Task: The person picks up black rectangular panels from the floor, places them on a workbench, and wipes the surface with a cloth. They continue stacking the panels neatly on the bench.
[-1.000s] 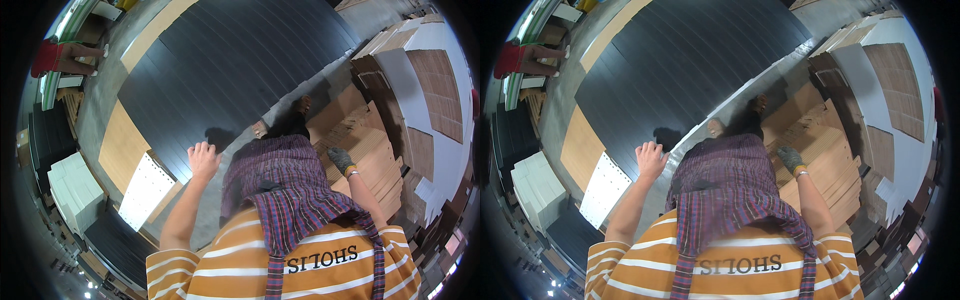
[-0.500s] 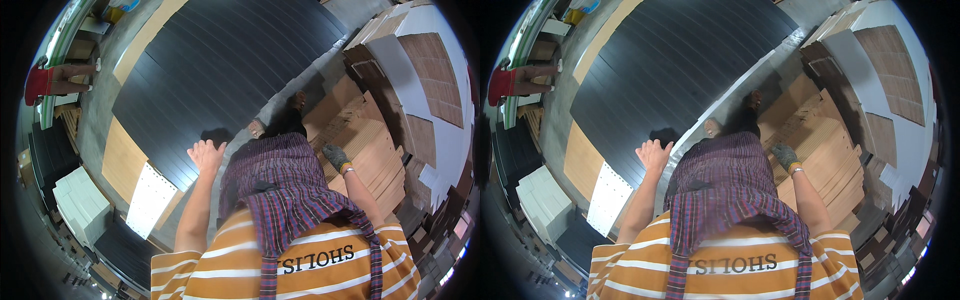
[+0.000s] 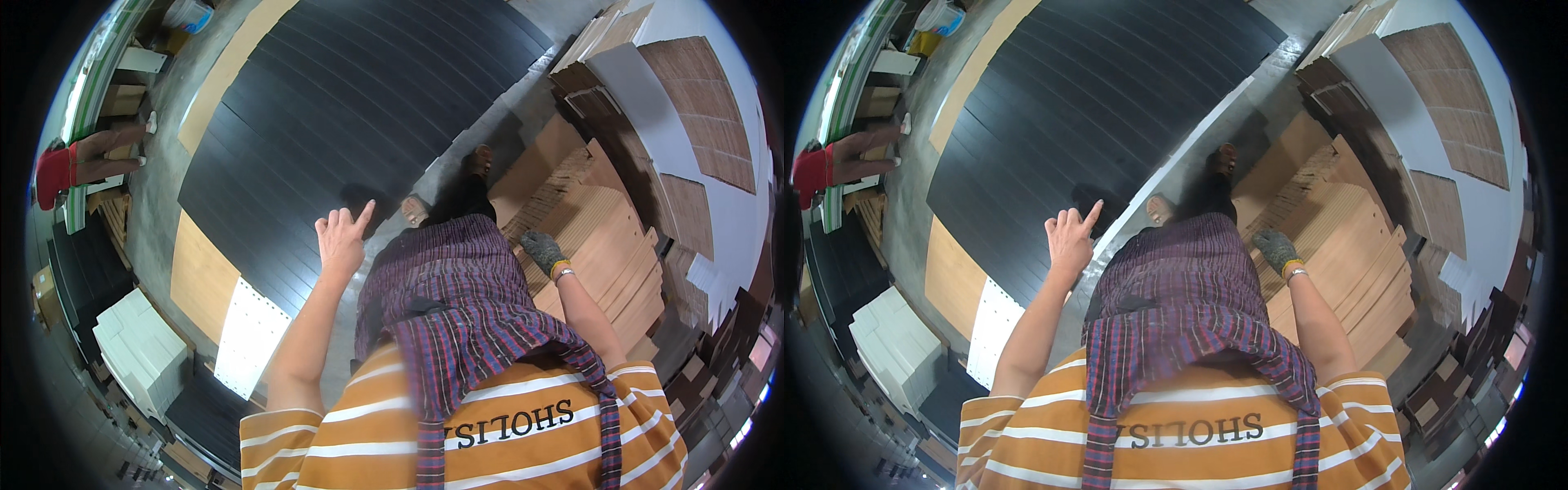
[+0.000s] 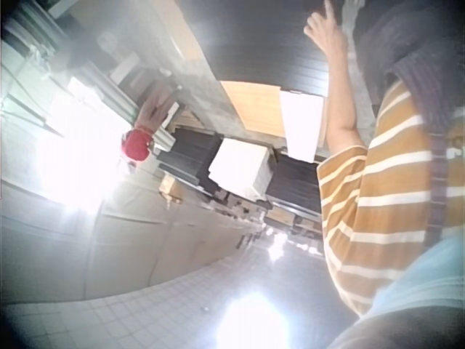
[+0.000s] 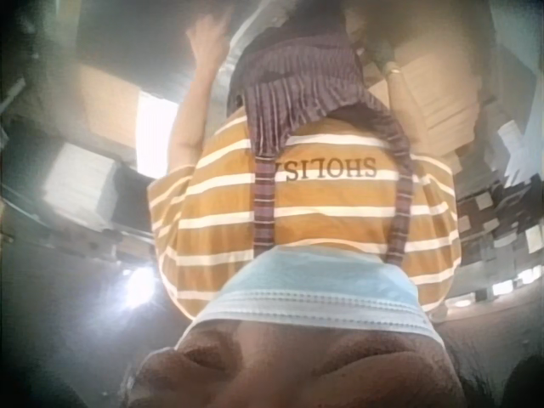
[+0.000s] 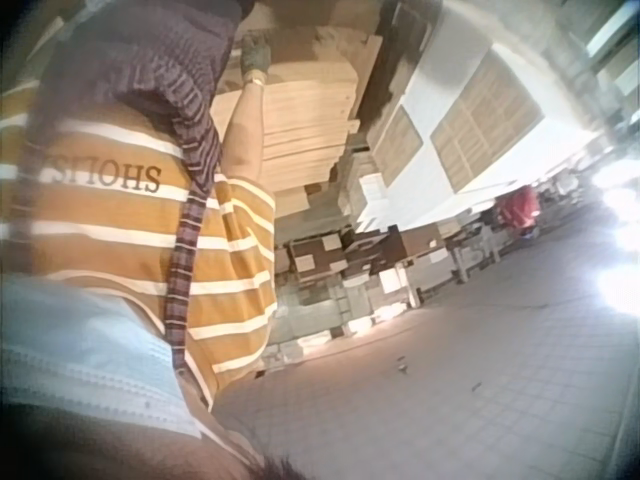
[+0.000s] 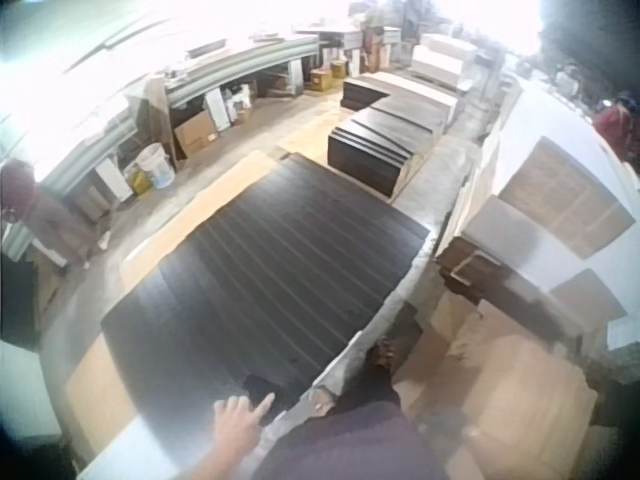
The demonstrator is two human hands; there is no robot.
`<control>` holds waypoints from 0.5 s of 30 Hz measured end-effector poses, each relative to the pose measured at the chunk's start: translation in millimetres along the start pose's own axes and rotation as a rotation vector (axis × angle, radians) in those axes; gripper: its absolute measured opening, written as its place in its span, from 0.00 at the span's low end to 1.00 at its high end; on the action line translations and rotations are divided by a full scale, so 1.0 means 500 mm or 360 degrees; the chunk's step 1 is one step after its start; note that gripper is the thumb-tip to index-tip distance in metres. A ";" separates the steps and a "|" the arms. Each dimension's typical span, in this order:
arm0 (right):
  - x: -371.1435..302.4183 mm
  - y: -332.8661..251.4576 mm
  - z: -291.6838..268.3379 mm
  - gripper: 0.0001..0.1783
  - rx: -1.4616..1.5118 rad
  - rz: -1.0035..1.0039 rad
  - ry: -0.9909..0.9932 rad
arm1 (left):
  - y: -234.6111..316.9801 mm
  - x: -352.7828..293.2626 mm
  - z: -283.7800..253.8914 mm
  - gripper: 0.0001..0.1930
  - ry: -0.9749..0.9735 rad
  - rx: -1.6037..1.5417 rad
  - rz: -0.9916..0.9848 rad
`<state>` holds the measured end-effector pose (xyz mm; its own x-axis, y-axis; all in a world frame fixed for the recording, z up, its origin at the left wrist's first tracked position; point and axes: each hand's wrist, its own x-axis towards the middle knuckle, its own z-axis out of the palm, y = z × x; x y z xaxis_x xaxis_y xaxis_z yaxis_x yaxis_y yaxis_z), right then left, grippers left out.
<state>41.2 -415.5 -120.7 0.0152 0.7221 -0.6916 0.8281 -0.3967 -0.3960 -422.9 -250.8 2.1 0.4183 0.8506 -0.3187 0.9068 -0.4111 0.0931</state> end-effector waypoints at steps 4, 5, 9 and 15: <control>0.002 0.021 0.009 0.26 -0.0116 -0.0152 -0.0041 | -0.004 0.021 -0.003 0.39 -0.0079 0.0057 0.0084; 0.002 0.026 0.010 0.26 -0.0128 -0.0154 -0.0037 | -0.005 0.025 -0.003 0.38 -0.0068 0.0048 0.0102; -0.008 0.036 0.024 0.25 -0.0119 -0.0129 -0.0023 | -0.004 0.030 -0.005 0.34 0.0037 -0.0009 0.0147; -0.015 0.036 0.028 0.23 -0.0139 -0.0054 -0.0024 | 0.009 0.054 -0.004 0.23 0.0214 -0.0064 0.0222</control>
<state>48.1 -435.8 -130.9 -0.0214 0.7255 -0.6878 0.8737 -0.3209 -0.3656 -407.3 -229.1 -4.3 0.5406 0.8237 -0.1714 0.8399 -0.5167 0.1661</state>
